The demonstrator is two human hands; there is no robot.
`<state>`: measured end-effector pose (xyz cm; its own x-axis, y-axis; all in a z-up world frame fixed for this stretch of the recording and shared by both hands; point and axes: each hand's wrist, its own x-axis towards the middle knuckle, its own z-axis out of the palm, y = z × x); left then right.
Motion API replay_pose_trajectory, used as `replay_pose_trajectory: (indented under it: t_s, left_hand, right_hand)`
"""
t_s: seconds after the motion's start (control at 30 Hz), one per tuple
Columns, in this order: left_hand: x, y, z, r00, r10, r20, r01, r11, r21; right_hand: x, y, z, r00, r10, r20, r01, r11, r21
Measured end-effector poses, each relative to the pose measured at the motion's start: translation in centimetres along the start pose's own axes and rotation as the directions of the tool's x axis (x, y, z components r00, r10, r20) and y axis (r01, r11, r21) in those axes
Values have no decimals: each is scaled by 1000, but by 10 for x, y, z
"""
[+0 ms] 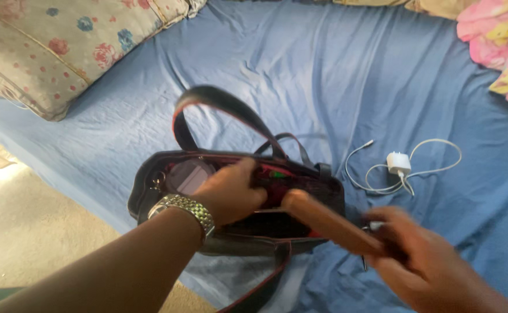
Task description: The person packs a handbag on a bed, placing a wallet, sunglasses, a small fan, a tablet, a hairbrush, bottles, a charger and keys into the bag and a small checkered pouch, then arranges the items inside and handles the packed bag.
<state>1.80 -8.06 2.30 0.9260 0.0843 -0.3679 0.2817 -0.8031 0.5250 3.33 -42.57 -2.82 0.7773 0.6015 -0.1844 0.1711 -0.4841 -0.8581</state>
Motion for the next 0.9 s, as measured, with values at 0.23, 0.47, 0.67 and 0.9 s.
replay_pose_trajectory:
  t_s: [0.23, 0.47, 0.67, 0.9]
  left_hand:
    - [-40, 3, 10, 925, 36, 378, -155, 945, 289]
    - [-36, -8, 10, 918, -49, 394, -85, 945, 317]
    - [-30, -20, 8, 939, 97, 329, -165, 968, 187]
    - [-31, -5, 3, 954, -106, 282, 19, 955, 295]
  right_hand:
    - [115, -127, 28, 946, 234, 222, -118, 891, -439]
    - [163, -135, 33, 974, 118, 192, 15, 815, -579]
    - [166, -121, 33, 927, 24, 375, 256, 689, -678]
    - [158, -171, 63, 877, 401, 265, 59, 457, -888]
